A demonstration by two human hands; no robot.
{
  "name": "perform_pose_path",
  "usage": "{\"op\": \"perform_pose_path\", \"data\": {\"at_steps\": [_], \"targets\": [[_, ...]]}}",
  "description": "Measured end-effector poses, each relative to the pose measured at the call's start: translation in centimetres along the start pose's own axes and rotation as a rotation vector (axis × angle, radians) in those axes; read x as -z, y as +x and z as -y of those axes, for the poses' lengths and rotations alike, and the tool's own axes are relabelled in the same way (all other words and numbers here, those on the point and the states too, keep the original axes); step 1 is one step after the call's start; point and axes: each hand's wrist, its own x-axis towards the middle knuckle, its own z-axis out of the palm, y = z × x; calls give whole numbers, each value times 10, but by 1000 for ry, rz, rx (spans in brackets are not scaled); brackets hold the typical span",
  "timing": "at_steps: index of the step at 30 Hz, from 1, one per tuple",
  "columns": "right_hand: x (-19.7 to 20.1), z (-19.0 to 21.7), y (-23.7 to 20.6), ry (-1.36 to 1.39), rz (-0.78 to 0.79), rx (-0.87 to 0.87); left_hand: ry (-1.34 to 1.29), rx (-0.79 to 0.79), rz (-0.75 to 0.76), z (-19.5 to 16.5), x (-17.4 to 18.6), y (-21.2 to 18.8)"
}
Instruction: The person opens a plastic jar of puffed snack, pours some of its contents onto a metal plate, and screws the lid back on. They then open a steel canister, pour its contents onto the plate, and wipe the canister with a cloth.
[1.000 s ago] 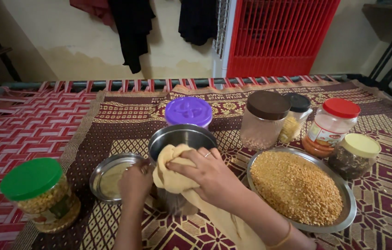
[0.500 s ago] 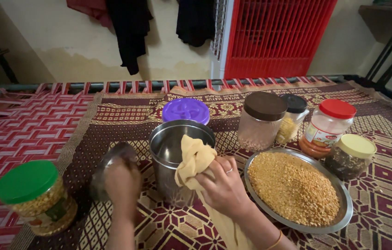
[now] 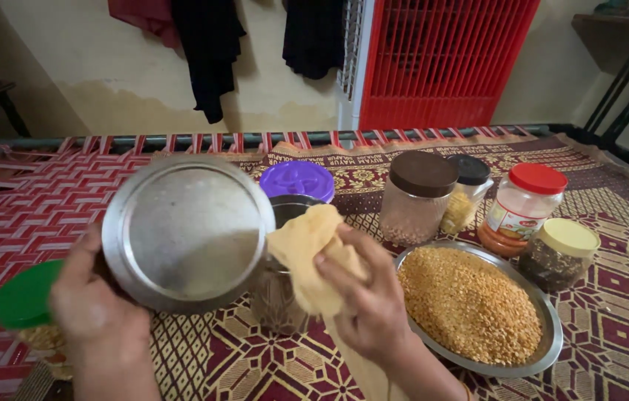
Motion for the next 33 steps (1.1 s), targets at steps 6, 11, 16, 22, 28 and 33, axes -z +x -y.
{"op": "perform_pose_path", "data": {"at_steps": [6,11,16,22,28,33], "targets": [[17,45,19,-211,358,357,59,229,229,64,-13,-11],[13,37,19,-161,325,267,16,561,193,127,-44,-32],[12,0,11,-164,122,26,-13,550,235,131,-62,-53],[0,-24,-3,-174,6,-168,-52,334,-66,119,-55,-42],[-7,7,-11,-192,235,147,-98,412,6,128,-57,-49],[16,18,13,-290,154,167,250,504,199,130,-70,-71]]}}
